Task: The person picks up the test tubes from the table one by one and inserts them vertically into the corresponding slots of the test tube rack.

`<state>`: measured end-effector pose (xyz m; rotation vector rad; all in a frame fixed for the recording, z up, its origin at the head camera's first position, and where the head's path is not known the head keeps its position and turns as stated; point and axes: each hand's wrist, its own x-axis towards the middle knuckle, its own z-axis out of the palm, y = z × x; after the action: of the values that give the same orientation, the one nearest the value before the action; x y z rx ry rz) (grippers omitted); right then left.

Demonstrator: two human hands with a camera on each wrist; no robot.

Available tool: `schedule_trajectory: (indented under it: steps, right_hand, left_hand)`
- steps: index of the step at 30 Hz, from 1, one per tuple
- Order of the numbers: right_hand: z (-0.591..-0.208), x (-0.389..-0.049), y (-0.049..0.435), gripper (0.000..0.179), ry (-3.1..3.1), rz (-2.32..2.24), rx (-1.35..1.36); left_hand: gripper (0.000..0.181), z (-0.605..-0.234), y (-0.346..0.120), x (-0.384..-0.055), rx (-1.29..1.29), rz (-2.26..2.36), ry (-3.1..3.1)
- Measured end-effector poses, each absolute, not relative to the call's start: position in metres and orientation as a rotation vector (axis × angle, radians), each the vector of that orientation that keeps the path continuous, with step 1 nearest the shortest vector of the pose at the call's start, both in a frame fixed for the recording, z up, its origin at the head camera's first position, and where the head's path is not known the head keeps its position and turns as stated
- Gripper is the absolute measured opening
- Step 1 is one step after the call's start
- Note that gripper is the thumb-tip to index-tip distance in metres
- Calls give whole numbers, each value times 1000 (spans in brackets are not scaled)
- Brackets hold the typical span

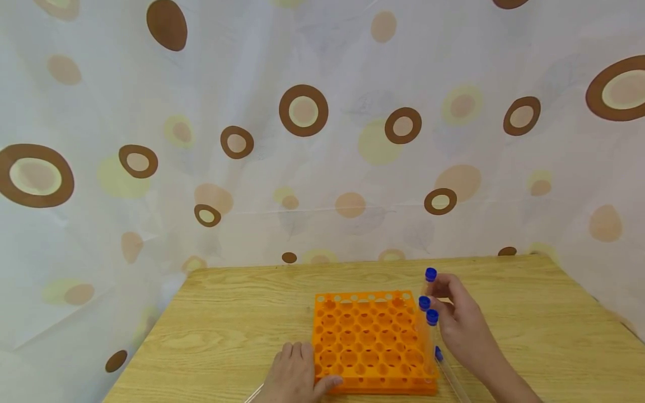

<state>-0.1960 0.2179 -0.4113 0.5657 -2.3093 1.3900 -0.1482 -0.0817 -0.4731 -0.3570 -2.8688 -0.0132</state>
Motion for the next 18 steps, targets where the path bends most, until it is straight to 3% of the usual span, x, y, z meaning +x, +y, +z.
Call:
schedule_trajectory:
  steps: [12, 18]
  right_hand:
    - [-420, -199, 218, 52, -2351, 1323, 580]
    - [-421, -202, 218, 45, -2374, 1331, 588]
  left_hand:
    - [77, -472, -81, -148, -350, -14, -2881]
    - [77, -472, -82, -149, -353, -17, -2889]
